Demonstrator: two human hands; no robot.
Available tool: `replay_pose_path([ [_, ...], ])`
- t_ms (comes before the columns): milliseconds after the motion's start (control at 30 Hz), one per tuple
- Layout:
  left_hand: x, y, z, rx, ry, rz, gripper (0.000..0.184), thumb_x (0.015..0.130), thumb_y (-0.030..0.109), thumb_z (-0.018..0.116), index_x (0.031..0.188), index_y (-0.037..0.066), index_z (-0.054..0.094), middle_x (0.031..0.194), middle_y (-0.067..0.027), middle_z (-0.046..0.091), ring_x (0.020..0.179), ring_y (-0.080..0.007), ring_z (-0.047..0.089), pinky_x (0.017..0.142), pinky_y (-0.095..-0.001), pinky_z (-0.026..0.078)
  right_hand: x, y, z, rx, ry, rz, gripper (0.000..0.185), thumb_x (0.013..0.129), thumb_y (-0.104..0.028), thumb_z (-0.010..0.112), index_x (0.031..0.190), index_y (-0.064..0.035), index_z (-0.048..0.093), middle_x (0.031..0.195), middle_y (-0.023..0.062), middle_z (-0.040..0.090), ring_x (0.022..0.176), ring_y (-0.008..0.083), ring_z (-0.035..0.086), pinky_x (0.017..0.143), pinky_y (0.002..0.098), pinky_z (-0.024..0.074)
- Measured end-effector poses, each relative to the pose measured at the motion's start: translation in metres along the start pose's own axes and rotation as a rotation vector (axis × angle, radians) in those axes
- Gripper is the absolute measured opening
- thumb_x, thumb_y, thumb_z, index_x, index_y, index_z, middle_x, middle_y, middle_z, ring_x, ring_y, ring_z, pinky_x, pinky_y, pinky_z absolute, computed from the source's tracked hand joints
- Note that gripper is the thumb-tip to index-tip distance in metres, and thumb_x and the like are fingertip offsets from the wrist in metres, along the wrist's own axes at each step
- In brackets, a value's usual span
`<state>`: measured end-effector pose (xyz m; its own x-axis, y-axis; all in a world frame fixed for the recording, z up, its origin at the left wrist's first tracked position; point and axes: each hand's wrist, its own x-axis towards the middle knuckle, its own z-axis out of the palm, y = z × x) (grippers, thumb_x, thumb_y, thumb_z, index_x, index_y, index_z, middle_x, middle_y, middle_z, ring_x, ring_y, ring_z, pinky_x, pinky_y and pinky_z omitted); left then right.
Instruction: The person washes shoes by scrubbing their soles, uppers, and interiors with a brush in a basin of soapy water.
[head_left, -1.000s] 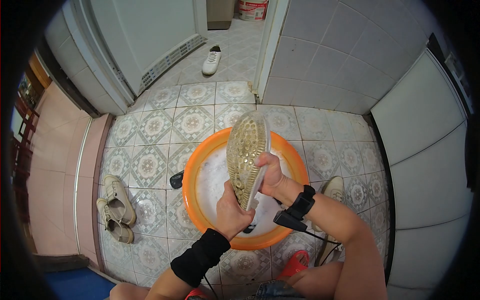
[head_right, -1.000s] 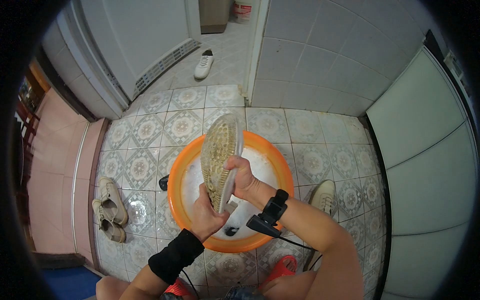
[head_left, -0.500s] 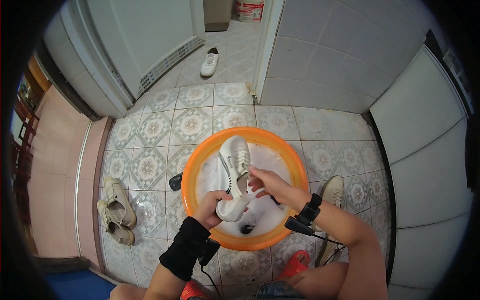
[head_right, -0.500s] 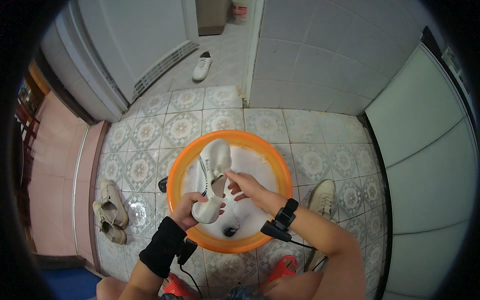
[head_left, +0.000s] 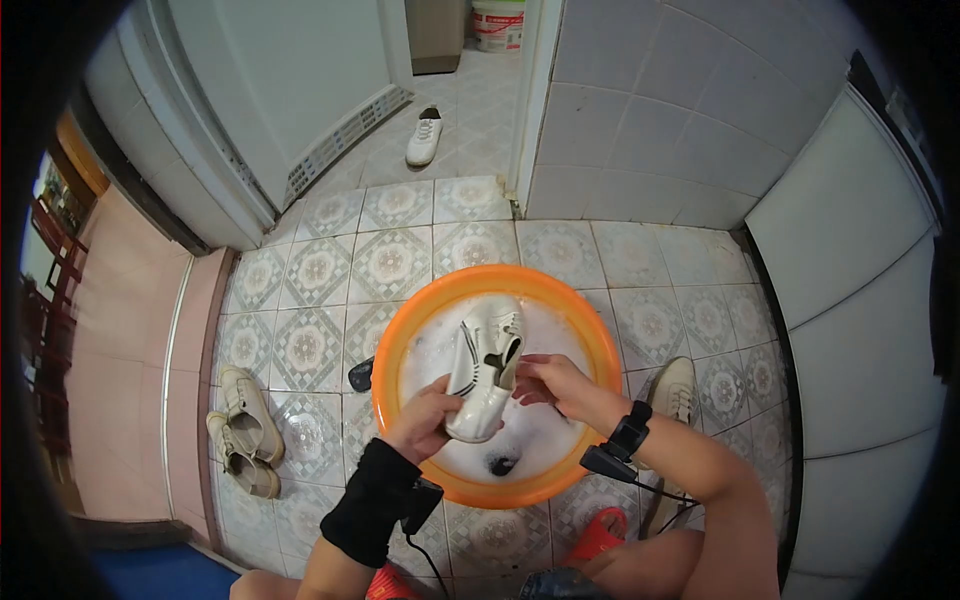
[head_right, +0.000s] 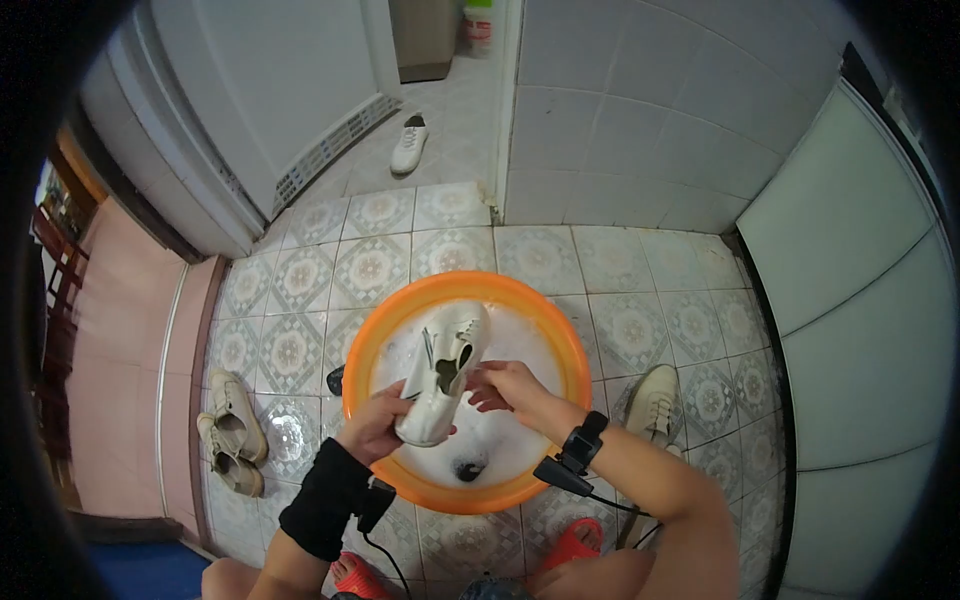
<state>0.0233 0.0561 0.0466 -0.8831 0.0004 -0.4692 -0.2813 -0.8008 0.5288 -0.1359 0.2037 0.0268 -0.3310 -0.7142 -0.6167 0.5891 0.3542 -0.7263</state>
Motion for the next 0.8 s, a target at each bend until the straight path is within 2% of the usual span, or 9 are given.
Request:
replay_pose_path([
  [233, -0.012, 0.075, 0.029, 0.037, -0.024, 0.037, 0.05, 0.077, -0.007, 0.04, 0.127, -0.001, 0.033, 0.116, -0.0184, 0.049, 0.098, -0.0315, 0.056, 0.084, -0.046, 0.047, -0.014, -0.004, -0.017, -0.175, 0.04, 0.024, 0.037, 0.083, -0.026, 0.057, 0.107, 0.0016, 0.052, 0.085, 0.008, 0.062, 0.067, 0.0116, 0.057, 0.057, 0.0239, 0.0468],
  [367, 0.05, 0.162, 0.046, 0.3, -0.053, 0.386, 0.038, 0.09, 0.019, 0.044, 0.122, -0.001, 0.038, 0.113, -0.0144, 0.05, 0.103, -0.0224, 0.053, 0.089, -0.0435, 0.044, -0.014, -0.002, -0.028, -0.175, -0.003, 0.017, 0.035, 0.082, -0.027, 0.058, 0.102, 0.0012, 0.053, 0.083, 0.0082, 0.062, 0.067, 0.0118, 0.057, 0.057, 0.0245, 0.047],
  [400, 0.065, 0.181, 0.05, 0.528, -0.196, 0.554, 0.05, 0.09, 0.032, 0.045, 0.126, 0.0, 0.03, 0.118, -0.0176, 0.045, 0.108, -0.0261, 0.048, 0.092, -0.0451, 0.041, -0.016, -0.003, -0.029, -0.203, -0.01, 0.022, 0.035, 0.082, -0.027, 0.058, 0.101, 0.0011, 0.053, 0.082, 0.0082, 0.062, 0.065, 0.0119, 0.057, 0.055, 0.0241, 0.0467],
  [433, 0.069, 0.192, 0.058, 0.15, -0.189, 0.327, 0.076, 0.085, 0.049, 0.047, 0.136, 0.006, 0.01, 0.133, -0.0251, 0.024, 0.119, -0.0373, 0.035, 0.096, -0.0502, 0.034, -0.017, -0.003, -0.031, -0.233, -0.015, 0.025, 0.035, 0.082, -0.027, 0.059, 0.101, 0.001, 0.054, 0.081, 0.0082, 0.062, 0.064, 0.0119, 0.057, 0.053, 0.0238, 0.0464],
  [500, 0.064, 0.17, 0.089, 0.084, 0.172, 0.182, 0.093, 0.076, 0.065, 0.043, 0.137, 0.014, -0.004, 0.14, -0.0234, 0.003, 0.124, -0.0444, 0.024, 0.096, -0.0564, 0.03, -0.017, 0.002, -0.038, -0.279, -0.032, 0.0, 0.034, 0.081, -0.027, 0.059, 0.1, 0.0011, 0.055, 0.079, 0.0081, 0.062, 0.062, 0.012, 0.057, 0.051, 0.0236, 0.046],
  [567, 0.078, 0.148, 0.066, 0.224, 0.08, 0.085, 0.105, 0.069, 0.069, 0.05, 0.137, 0.016, -0.01, 0.14, -0.022, -0.007, 0.124, -0.047, 0.02, 0.095, -0.0584, 0.029, -0.019, 0.005, -0.044, -0.322, -0.043, -0.028, 0.034, 0.081, -0.027, 0.06, 0.098, 0.0012, 0.056, 0.078, 0.0081, 0.062, 0.06, 0.0121, 0.057, 0.048, 0.0233, 0.0455],
  [633, 0.073, 0.129, 0.055, 0.251, 0.092, 0.084, 0.097, 0.078, 0.058, 0.051, 0.137, 0.013, -0.011, 0.141, -0.0251, -0.002, 0.124, -0.0485, 0.017, 0.095, -0.0543, 0.03, -0.022, 0.009, -0.047, -0.36, -0.047, -0.039, 0.033, 0.079, -0.027, 0.061, 0.096, 0.0012, 0.057, 0.076, 0.0077, 0.062, 0.057, 0.0119, 0.057, 0.046, 0.0229, 0.045],
  [733, 0.057, 0.13, 0.046, 0.743, 0.294, 0.028, 0.091, 0.079, 0.047, 0.058, 0.138, 0.006, 0.002, 0.137, -0.0209, 0.022, 0.117, -0.041, 0.035, 0.089, -0.0458, 0.041, -0.019, 0.017, -0.049, -0.531, -0.048, -0.005, 0.034, 0.078, -0.028, 0.062, 0.095, 0.0005, 0.058, 0.075, 0.007, 0.063, 0.057, 0.0116, 0.057, 0.047, 0.0232, 0.0457],
  [800, 0.042, 0.143, 0.048, 0.867, 0.39, 0.044, 0.077, 0.08, 0.035, 0.061, 0.135, 0.0, 0.019, 0.122, -0.0143, 0.042, 0.1, -0.0279, 0.05, 0.08, -0.0369, 0.047, -0.016, 0.019, -0.046, -0.595, -0.067, 0.002, 0.033, 0.077, -0.028, 0.062, 0.095, 0.0001, 0.058, 0.074, 0.0066, 0.063, 0.057, 0.0115, 0.058, 0.047, 0.0234, 0.0461],
])
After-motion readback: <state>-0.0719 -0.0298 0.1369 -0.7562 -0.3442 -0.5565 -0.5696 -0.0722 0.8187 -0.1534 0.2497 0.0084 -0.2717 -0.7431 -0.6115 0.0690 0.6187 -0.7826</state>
